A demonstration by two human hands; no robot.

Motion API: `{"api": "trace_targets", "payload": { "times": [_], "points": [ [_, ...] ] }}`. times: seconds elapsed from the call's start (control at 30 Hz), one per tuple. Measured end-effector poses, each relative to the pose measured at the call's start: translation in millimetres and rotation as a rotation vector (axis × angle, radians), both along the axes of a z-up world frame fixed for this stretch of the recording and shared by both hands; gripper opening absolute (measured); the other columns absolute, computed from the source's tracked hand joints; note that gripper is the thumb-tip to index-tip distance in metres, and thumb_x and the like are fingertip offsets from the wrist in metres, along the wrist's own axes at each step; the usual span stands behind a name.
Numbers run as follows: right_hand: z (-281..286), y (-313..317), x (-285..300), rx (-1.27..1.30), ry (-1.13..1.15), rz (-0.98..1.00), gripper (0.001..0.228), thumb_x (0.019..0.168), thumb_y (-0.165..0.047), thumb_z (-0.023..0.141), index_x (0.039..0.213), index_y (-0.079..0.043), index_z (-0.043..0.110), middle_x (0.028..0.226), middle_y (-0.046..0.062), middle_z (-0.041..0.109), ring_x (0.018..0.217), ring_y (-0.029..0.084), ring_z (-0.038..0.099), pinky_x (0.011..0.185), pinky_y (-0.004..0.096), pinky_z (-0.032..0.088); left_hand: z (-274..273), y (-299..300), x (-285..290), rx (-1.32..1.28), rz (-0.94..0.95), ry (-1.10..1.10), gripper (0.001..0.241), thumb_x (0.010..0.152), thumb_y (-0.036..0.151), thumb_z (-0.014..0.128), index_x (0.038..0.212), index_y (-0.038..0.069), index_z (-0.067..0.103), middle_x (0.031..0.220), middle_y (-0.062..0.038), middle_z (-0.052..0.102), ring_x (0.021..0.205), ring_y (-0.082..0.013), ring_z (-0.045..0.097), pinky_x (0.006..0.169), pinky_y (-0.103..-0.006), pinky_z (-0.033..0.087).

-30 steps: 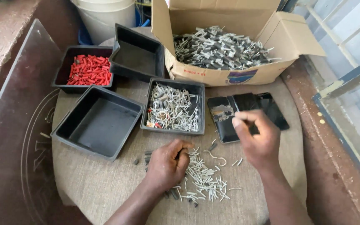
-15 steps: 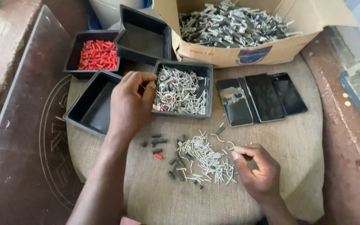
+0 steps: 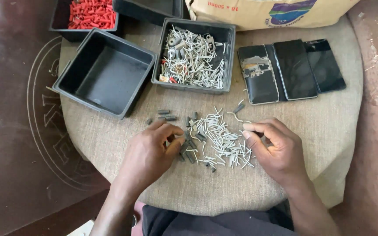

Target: Assembling small metal clips by manually attaching black plastic sleeves to them.

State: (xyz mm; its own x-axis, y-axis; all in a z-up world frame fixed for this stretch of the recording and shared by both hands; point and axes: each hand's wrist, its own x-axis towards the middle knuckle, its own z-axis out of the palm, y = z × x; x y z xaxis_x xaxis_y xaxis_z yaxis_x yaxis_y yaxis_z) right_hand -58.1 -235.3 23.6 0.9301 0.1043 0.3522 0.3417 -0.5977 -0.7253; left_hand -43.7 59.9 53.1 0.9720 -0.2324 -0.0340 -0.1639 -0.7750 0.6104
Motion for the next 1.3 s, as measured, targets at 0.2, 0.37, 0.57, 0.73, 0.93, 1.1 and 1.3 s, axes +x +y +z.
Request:
{"api": "trace_targets", "payload": {
  "times": [0.2, 0.37, 0.57, 0.73, 0.93, 1.1, 1.3],
  "points": [
    [-0.3, -15.3, 6.4, -0.243, 0.282, 0.035, 0.021, 0.098, -0.023, 0.074, 0.114, -0.012, 0.082, 0.099, -0.002, 0.074, 0.089, 0.014, 0.069, 0.079, 0.030, 0.055, -20.3, -2.4, -17.8, 0.058, 0.032, 0.071, 0.023, 0.095, 0.032, 0.069, 0.111, 0.017, 0.076, 0.108, -0.001, 0.069, 0.081, -0.0323, 0.074, 0.065, -0.0524, 0.057],
    [-9.2, -12.7, -0.1, -0.315, 0.300, 0.037, 0.025, 0.099, -0.027, 0.072, 0.118, -0.015, 0.083, 0.093, -0.003, 0.064, 0.086, 0.016, 0.062, 0.073, 0.033, 0.050, -25.4, -3.1, -19.9, 0.025, 0.005, 0.022, 0.024, 0.096, 0.031, 0.068, 0.112, 0.013, 0.073, 0.105, -0.005, 0.067, 0.080, -0.0339, 0.071, 0.065, -0.0523, 0.057],
    [-9.3, -2.6, 5.8, -0.387, 0.200, 0.121, 0.030, 0.097, -0.021, 0.075, 0.126, -0.015, 0.080, 0.093, 0.000, 0.060, 0.083, 0.017, 0.057, 0.064, 0.032, 0.050, -33.4, -2.1, -29.4, 0.088, 0.032, 0.038, 0.030, 0.089, 0.038, 0.080, 0.107, 0.017, 0.065, 0.104, -0.004, 0.066, 0.083, -0.0340, 0.071, 0.062, -0.0535, 0.055],
    [-11.0, 1.0, 17.4, -0.433, 0.259, 0.136, 0.027, 0.098, -0.028, 0.075, 0.123, -0.019, 0.082, 0.086, -0.001, 0.057, 0.079, 0.017, 0.054, 0.061, 0.034, 0.049, -40.5, -5.8, -36.1, 0.074, 0.067, -0.018, 0.017, 0.090, 0.035, 0.073, 0.099, 0.020, 0.070, 0.107, -0.001, 0.068, 0.089, -0.0320, 0.072, 0.066, -0.0530, 0.057],
    [-8.3, 1.8, 16.4, -0.505, 0.252, 0.150, 0.008, 0.097, -0.022, 0.068, 0.097, -0.016, 0.073, 0.090, -0.001, 0.059, 0.081, 0.017, 0.055, 0.063, 0.034, 0.048, -26.7, -11.1, -31.8, -0.138, -0.013, -0.134, 0.015, 0.090, 0.017, 0.074, 0.096, 0.007, 0.065, 0.098, -0.007, 0.067, 0.074, -0.0230, 0.067, 0.052, -0.0404, 0.055],
    [-17.3, -7.2, 11.9, -0.466, 0.119, 0.113, 0.014, 0.100, -0.026, 0.072, 0.106, -0.015, 0.079, 0.100, 0.001, 0.066, 0.094, 0.020, 0.065, 0.070, 0.037, 0.056, -20.4, -17.4, -25.1, -0.481, 0.071, 0.149, 0.012, 0.095, 0.008, 0.074, 0.089, 0.016, 0.067, 0.081, 0.002, 0.077, 0.051, -0.0026, 0.053, 0.039, -0.0202, 0.047],
    [-0.5, -10.3, 11.2, -0.299, 0.083, 0.119, 0.012, 0.099, -0.018, 0.075, 0.108, -0.012, 0.080, 0.103, 0.002, 0.071, 0.096, 0.019, 0.068, 0.081, 0.033, 0.056, -34.2, -4.6, -16.6, -0.572, 0.104, 0.056, 0.040, 0.096, 0.008, 0.072, 0.135, 0.013, 0.073, 0.097, 0.001, 0.056, 0.088, -0.0114, 0.054, 0.075, -0.0241, 0.053]
  ]
}}
